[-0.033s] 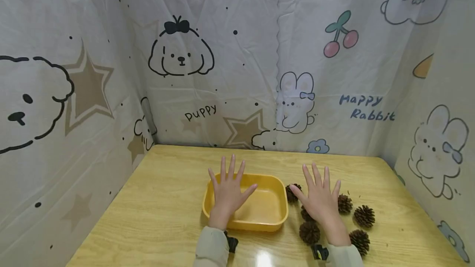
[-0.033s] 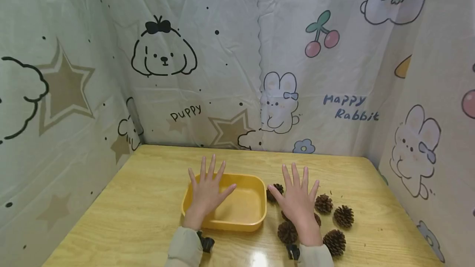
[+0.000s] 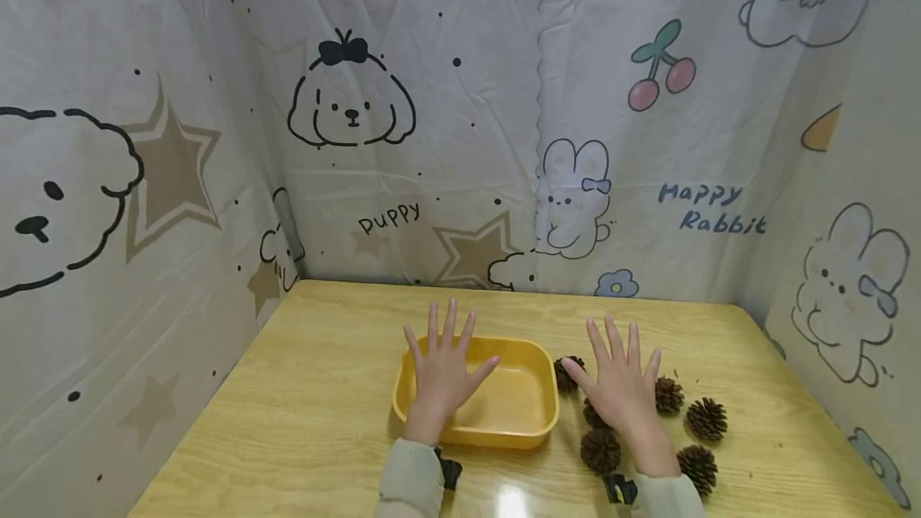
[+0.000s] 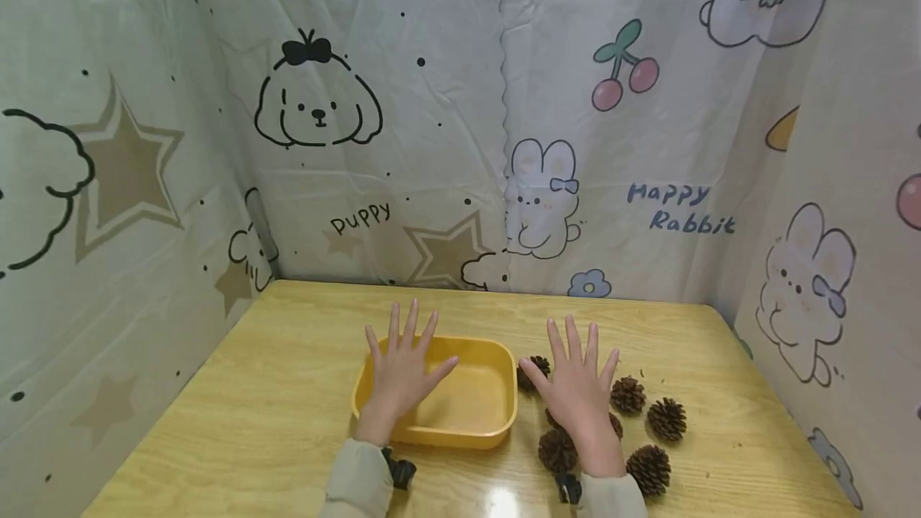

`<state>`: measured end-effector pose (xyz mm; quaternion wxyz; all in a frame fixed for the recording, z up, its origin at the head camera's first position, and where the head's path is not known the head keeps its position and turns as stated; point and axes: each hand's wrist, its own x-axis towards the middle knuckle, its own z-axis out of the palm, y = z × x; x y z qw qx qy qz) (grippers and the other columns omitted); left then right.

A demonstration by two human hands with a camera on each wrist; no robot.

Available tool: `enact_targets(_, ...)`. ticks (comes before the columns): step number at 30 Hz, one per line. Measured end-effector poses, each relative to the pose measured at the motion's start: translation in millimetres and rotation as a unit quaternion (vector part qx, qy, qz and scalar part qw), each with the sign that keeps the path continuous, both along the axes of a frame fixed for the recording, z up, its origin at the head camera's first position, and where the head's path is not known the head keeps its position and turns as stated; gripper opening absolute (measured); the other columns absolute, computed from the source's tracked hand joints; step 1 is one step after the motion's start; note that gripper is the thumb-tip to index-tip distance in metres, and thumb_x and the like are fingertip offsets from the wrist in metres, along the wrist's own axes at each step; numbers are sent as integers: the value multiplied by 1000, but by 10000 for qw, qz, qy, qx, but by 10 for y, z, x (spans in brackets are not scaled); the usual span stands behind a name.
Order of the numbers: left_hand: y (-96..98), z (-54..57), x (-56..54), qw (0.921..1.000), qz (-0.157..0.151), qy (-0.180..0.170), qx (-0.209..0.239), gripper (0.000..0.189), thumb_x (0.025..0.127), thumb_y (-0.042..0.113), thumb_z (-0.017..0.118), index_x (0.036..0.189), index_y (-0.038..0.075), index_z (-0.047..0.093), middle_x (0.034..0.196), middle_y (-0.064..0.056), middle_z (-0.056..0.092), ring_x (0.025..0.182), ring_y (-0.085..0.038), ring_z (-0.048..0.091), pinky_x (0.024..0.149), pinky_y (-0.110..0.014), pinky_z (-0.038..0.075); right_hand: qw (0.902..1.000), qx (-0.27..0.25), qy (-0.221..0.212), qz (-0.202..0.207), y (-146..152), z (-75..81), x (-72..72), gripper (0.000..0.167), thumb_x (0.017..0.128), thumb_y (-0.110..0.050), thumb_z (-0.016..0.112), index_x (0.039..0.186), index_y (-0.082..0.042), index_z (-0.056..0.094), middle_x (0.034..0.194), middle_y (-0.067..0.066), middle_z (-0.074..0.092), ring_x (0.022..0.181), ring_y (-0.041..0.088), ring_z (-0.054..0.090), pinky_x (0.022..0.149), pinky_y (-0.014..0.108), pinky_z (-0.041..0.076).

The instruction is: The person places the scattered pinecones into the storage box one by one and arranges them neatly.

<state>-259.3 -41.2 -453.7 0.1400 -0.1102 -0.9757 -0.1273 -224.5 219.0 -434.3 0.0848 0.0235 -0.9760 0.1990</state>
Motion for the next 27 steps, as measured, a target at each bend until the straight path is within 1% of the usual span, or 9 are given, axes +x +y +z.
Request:
enact_targets(4, -27, -8, -2, 10000, 14, -50, 63, 82, 90, 69, 46, 157, 27, 23, 168, -5, 5, 155, -35, -3, 116, -75, 0, 10000, -70, -6, 20, -16, -4, 1, 85, 95, -61, 48, 159, -17, 14, 166, 17, 1, 150, 47, -14, 109, 76, -18)
enact_targets(9, -56, 0, -8, 9998, 40, -68, 188, 85, 90, 69, 48, 158, 26, 20, 168, -6, 4, 154, -37, -1, 116, -75, 2, 9997, -215, 49, 68, 4, -24, 30, 85, 94, -63, 47, 159, -20, 13, 166, 16, 1, 150, 45, -15, 111, 75, -16)
enact_targets(11, -78, 6, -11, 9995, 37, -77, 319, 86, 90, 68, 49, 158, 25, 19, 168, -7, 3, 154, -38, -1, 116, -75, 3, 9994, -307, 97, 96, 17, -33, 43, 86, 94, -64, 47, 159, -21, 12, 166, 15, 1, 150, 45, -15, 111, 75, -15)
enact_targets(15, -139, 22, -19, 9979, 85, -100, 626, 88, 89, 67, 52, 159, 24, 18, 167, -8, 3, 154, -39, -1, 116, -75, 5, 9984, -525, 163, 163, 43, -43, 67, 86, 94, -61, 50, 160, -23, 11, 167, 14, 1, 151, 42, -16, 113, 74, -14)
enact_targets(16, -157, 25, -21, 9974, 101, -142, 703, 89, 89, 66, 52, 159, 24, 17, 167, -8, 2, 154, -39, -3, 117, -74, 4, 9981, -559, 189, 175, 50, -44, 74, 86, 94, -61, 51, 160, -23, 11, 166, 14, 1, 151, 42, -16, 113, 74, -14)
enact_targets(21, -242, 33, -26, 9938, 148, -246, 1073, 89, 90, 63, 55, 159, 22, 17, 167, -9, 0, 154, -38, -5, 119, -72, 3, 9973, -566, 395, 230, 86, -45, 96, 85, 93, -58, 54, 159, -21, 15, 166, 17, 5, 151, 44, -11, 115, 74, -7)
enact_targets(25, -319, 32, -29, 9878, 93, -227, 1537, 87, 90, 56, 61, 158, 18, 22, 167, -13, 4, 153, -41, -2, 118, -72, 4, 9965, -592, 515, 291, 116, -72, 106, 85, 93, -55, 57, 159, -21, 17, 165, 17, 7, 152, 44, -9, 116, 73, -2)
enact_targets(27, -367, 26, -29, 9835, 53, -263, 1789, 87, 90, 52, 63, 158, 17, 22, 167, -14, 3, 153, -41, -1, 118, -72, 5, 9961, -617, 550, 319, 129, -96, 114, 85, 92, -53, 59, 159, -22, 17, 165, 17, 8, 152, 43, -7, 117, 72, -1)
